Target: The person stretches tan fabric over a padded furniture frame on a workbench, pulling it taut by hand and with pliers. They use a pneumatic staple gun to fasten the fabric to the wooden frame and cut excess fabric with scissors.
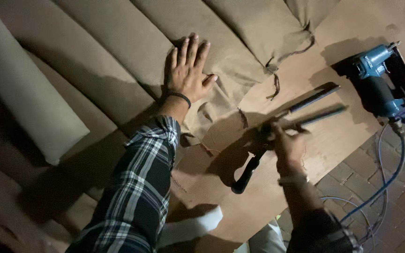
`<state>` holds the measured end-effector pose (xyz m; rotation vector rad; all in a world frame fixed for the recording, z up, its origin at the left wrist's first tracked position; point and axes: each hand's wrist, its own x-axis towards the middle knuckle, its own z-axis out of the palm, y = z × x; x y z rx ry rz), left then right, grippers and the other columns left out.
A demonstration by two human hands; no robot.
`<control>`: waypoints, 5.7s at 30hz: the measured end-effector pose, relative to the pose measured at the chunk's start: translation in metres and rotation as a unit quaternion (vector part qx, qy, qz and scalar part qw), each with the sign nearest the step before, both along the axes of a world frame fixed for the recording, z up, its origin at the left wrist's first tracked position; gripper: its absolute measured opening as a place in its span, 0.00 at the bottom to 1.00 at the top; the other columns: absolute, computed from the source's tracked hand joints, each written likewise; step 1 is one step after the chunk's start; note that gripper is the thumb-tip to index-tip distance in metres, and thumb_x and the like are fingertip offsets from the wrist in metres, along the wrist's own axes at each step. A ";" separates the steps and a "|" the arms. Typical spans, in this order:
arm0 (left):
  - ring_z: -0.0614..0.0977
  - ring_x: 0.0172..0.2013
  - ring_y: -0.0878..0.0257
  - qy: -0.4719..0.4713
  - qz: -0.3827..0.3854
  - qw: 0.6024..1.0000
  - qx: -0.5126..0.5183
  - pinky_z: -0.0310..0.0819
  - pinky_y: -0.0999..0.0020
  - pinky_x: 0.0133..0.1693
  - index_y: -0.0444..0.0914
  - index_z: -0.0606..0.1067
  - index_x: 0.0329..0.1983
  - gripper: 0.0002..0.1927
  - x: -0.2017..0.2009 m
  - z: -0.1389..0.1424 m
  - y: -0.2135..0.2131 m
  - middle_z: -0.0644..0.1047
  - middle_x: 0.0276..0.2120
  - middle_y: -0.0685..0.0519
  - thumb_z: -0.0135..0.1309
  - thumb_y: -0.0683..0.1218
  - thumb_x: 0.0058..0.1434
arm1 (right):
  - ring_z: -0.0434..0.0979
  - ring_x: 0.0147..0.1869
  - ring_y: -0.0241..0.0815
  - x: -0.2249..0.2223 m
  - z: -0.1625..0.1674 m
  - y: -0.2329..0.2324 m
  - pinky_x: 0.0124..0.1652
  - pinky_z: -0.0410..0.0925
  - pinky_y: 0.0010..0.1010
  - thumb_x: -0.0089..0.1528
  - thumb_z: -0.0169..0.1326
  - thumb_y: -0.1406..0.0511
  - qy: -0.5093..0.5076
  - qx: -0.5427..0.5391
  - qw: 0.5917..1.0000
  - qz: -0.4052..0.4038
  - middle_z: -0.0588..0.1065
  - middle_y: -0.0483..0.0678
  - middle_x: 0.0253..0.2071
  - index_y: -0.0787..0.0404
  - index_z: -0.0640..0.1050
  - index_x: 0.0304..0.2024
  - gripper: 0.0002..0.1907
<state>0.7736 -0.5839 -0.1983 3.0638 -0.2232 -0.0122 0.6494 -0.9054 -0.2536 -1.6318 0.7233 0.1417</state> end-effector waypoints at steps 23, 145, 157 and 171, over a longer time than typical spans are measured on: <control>0.48 0.76 0.46 -0.010 -0.004 1.000 -0.024 0.40 0.40 0.72 0.46 0.47 0.80 0.49 0.001 -0.012 0.008 0.46 0.77 0.45 0.52 0.69 0.64 | 0.66 0.65 0.68 0.147 0.035 -0.046 0.66 0.57 0.59 0.61 0.62 0.46 -0.112 -0.543 0.689 0.466 0.70 0.65 0.60 0.57 0.62 0.75 0.47; 0.47 0.75 0.45 -0.006 0.013 1.000 -0.002 0.36 0.42 0.71 0.45 0.47 0.80 0.50 0.002 -0.007 -0.001 0.45 0.77 0.44 0.51 0.68 0.61 | 0.80 0.31 0.54 0.039 0.071 -0.019 0.30 0.72 0.43 0.60 0.60 0.54 -0.136 -0.349 0.781 0.499 0.82 0.53 0.34 0.40 0.83 0.52 0.17; 0.48 0.75 0.44 0.007 0.005 1.000 -0.007 0.37 0.40 0.71 0.44 0.48 0.79 0.49 0.005 -0.003 0.002 0.46 0.77 0.42 0.50 0.69 0.63 | 0.68 0.27 0.34 -0.003 0.033 -0.031 0.27 0.64 0.29 0.64 0.55 0.64 0.016 0.108 0.985 0.135 0.74 0.45 0.30 0.60 0.79 0.61 0.22; 0.48 0.76 0.46 -0.035 -0.003 0.998 -0.046 0.38 0.42 0.73 0.48 0.47 0.80 0.48 0.000 -0.020 0.012 0.45 0.78 0.46 0.52 0.69 0.65 | 0.82 0.27 0.52 0.091 0.120 0.026 0.28 0.74 0.44 0.63 0.55 0.59 -0.031 -0.427 0.682 0.593 0.81 0.50 0.30 0.40 0.83 0.52 0.15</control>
